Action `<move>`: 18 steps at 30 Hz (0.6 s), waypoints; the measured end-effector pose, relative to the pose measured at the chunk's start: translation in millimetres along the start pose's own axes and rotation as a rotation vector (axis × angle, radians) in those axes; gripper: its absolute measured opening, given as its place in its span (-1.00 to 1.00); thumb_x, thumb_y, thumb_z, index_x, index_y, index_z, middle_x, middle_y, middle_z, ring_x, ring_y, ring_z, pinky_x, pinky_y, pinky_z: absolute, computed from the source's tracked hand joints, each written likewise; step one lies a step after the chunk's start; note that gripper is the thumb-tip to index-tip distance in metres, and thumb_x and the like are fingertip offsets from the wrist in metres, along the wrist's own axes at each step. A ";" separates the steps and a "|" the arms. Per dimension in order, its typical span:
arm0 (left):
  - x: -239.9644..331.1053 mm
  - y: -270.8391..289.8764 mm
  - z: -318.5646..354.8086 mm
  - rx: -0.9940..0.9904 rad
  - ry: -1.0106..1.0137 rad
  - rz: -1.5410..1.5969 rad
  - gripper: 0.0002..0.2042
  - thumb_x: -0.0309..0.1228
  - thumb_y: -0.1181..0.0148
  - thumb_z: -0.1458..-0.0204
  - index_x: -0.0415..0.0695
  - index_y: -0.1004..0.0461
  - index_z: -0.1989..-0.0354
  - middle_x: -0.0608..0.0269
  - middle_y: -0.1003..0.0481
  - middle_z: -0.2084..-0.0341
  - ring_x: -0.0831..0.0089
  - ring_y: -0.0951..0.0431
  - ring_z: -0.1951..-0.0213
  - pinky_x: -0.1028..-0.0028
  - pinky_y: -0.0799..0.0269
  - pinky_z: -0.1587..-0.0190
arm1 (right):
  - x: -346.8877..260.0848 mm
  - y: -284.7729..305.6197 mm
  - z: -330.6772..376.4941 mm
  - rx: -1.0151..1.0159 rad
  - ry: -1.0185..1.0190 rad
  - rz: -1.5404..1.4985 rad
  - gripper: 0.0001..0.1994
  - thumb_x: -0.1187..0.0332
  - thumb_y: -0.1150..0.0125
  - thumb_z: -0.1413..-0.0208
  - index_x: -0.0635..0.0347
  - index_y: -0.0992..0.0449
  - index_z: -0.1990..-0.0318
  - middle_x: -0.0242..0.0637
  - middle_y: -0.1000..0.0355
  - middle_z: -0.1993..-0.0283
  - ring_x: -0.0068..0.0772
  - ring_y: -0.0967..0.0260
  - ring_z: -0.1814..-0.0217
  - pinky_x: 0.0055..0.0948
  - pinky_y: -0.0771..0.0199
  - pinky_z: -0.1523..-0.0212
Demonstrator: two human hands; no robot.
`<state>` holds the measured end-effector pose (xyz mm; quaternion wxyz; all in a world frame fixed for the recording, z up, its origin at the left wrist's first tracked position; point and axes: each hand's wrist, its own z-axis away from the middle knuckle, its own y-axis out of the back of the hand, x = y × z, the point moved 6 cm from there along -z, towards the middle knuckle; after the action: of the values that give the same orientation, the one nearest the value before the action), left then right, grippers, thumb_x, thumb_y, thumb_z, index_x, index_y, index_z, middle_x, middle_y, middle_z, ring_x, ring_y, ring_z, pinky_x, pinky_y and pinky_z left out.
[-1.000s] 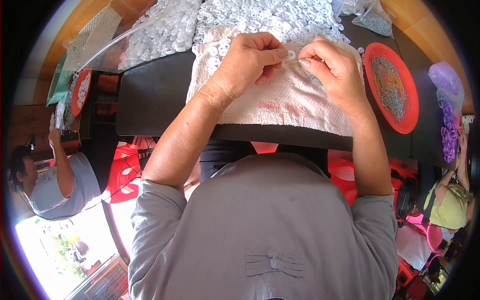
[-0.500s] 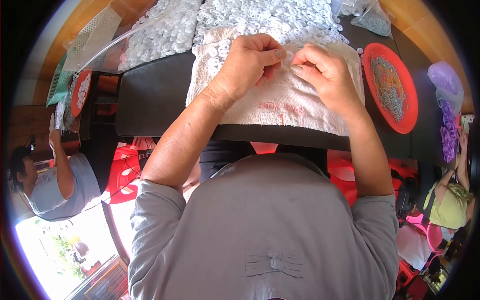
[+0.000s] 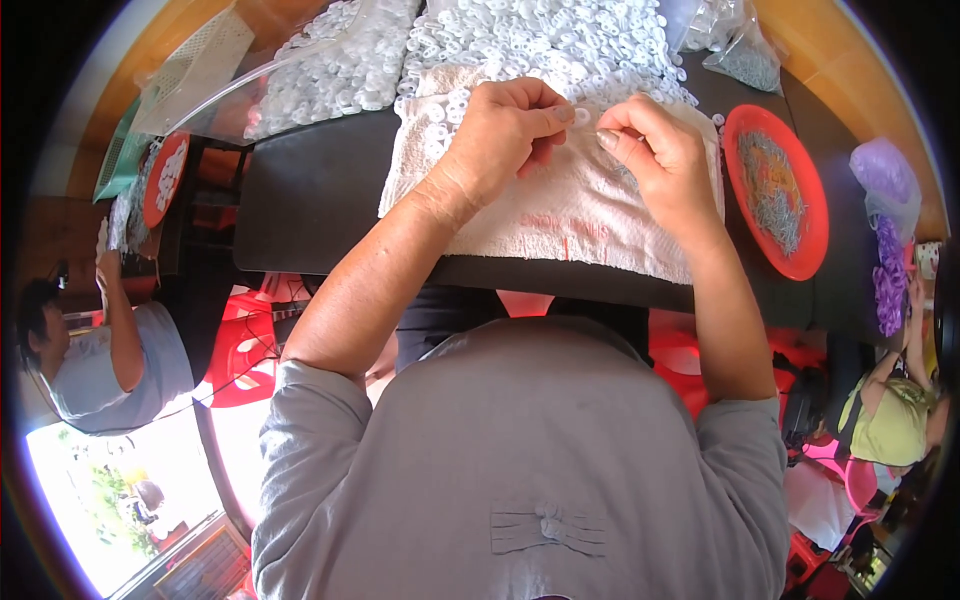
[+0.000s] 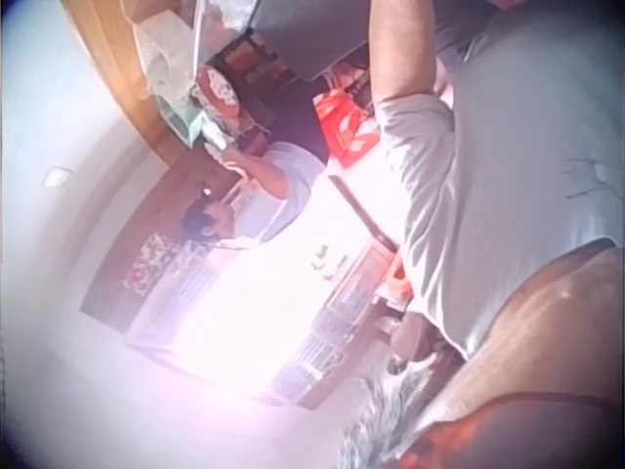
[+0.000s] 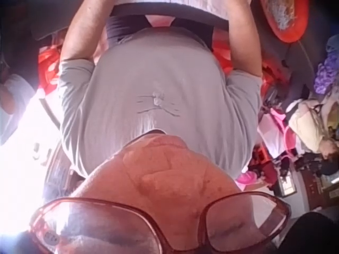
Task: Manually assemble small white plastic components at a workbench.
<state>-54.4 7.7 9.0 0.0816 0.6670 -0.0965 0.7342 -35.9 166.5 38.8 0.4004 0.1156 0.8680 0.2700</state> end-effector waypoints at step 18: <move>4.9 -6.0 2.2 -0.055 -0.058 -0.064 -0.84 -0.40 -0.18 -0.09 -0.28 -0.50 0.35 0.35 -0.40 0.66 0.69 -0.29 0.66 0.64 -0.16 0.63 | -3.1 -4.7 -5.3 -0.012 0.008 -0.020 -0.92 0.53 -0.19 -0.08 0.33 -0.47 0.27 -0.39 -0.37 0.36 -0.58 -0.31 0.32 -0.63 -0.30 0.28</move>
<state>-51.3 12.9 14.3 0.1206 0.6884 -0.0975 0.7085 -37.8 159.3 41.0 0.4003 0.1033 0.8691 0.2717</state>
